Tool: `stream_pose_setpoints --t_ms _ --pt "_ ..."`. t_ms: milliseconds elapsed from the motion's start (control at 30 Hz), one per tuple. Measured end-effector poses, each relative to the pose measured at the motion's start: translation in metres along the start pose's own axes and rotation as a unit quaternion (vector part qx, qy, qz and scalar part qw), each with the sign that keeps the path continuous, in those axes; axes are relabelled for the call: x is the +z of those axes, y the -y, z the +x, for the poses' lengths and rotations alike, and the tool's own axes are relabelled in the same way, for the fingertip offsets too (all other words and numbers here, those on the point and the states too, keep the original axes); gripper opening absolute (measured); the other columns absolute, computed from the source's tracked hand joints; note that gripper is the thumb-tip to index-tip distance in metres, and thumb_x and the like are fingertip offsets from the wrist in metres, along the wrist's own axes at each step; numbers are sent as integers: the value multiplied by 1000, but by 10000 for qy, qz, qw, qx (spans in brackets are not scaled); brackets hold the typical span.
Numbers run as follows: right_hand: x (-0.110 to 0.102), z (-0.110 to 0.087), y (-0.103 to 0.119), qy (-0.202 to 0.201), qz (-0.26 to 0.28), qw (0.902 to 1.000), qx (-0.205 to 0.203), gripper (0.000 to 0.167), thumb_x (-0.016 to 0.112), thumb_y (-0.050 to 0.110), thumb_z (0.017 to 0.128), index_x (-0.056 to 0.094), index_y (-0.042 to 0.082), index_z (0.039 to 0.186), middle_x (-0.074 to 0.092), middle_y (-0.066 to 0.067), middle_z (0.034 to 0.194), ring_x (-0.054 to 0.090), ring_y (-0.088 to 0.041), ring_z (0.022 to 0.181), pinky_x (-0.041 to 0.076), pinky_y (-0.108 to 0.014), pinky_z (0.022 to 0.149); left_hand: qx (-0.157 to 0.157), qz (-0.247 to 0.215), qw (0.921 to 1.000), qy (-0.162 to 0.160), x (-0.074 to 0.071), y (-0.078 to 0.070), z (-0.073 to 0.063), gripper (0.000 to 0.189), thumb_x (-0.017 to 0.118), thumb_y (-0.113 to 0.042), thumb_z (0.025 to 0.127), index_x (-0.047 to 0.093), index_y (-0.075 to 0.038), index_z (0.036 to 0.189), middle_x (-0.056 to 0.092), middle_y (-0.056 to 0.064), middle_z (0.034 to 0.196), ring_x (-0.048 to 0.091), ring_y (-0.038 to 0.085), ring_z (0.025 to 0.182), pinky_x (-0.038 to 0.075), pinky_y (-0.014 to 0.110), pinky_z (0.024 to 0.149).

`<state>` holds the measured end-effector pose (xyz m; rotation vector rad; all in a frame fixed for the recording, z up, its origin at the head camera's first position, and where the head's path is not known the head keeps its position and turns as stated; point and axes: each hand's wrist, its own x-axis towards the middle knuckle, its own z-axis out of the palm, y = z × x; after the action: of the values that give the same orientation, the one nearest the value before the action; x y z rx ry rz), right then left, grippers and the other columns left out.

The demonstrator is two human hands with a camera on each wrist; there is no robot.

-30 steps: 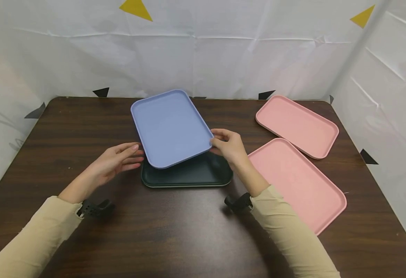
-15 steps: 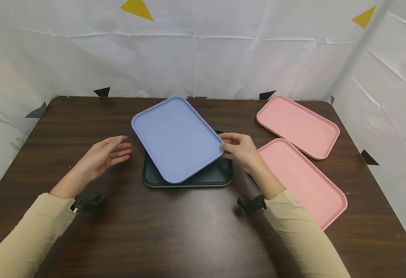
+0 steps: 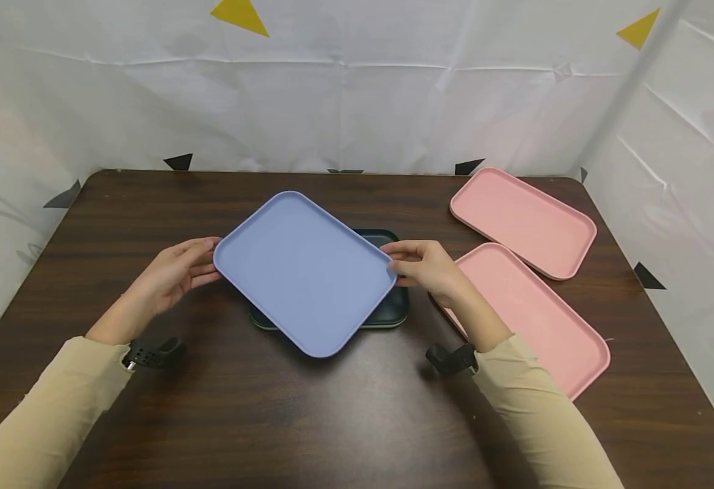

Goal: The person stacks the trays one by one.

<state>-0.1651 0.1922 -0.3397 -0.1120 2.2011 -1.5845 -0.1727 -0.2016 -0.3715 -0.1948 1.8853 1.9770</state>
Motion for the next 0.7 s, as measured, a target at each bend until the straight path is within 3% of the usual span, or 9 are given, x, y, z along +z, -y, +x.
stream_pose_setpoints --t_ms 167,467,700 --pt "-2 1 -1 117 -10 9999 18 42 53 1 95 46 -11 134 52 -30 129 64 -1 89 59 -24 82 -54 -8 10000 -12 0 1 0 58 53 -21 98 31 4 146 64 -15 92 66 -1 83 58 18 80" --pt "-6 3 -6 251 10 9997 55 43 53 4 96 45 -9 136 48 -30 135 63 -2 93 58 -25 87 -203 -131 9997 -91 3 1 -1 55 54 -6 95 33 6 144 65 -12 86 66 1 78 58 15 73" --pt "-8 3 -8 144 95 9998 100 45 52 7 97 43 -8 138 47 -28 135 62 0 93 57 -19 85 -190 -325 9993 -59 7 0 -5 52 54 -3 94 35 6 142 66 -11 85 67 3 76 58 14 70"
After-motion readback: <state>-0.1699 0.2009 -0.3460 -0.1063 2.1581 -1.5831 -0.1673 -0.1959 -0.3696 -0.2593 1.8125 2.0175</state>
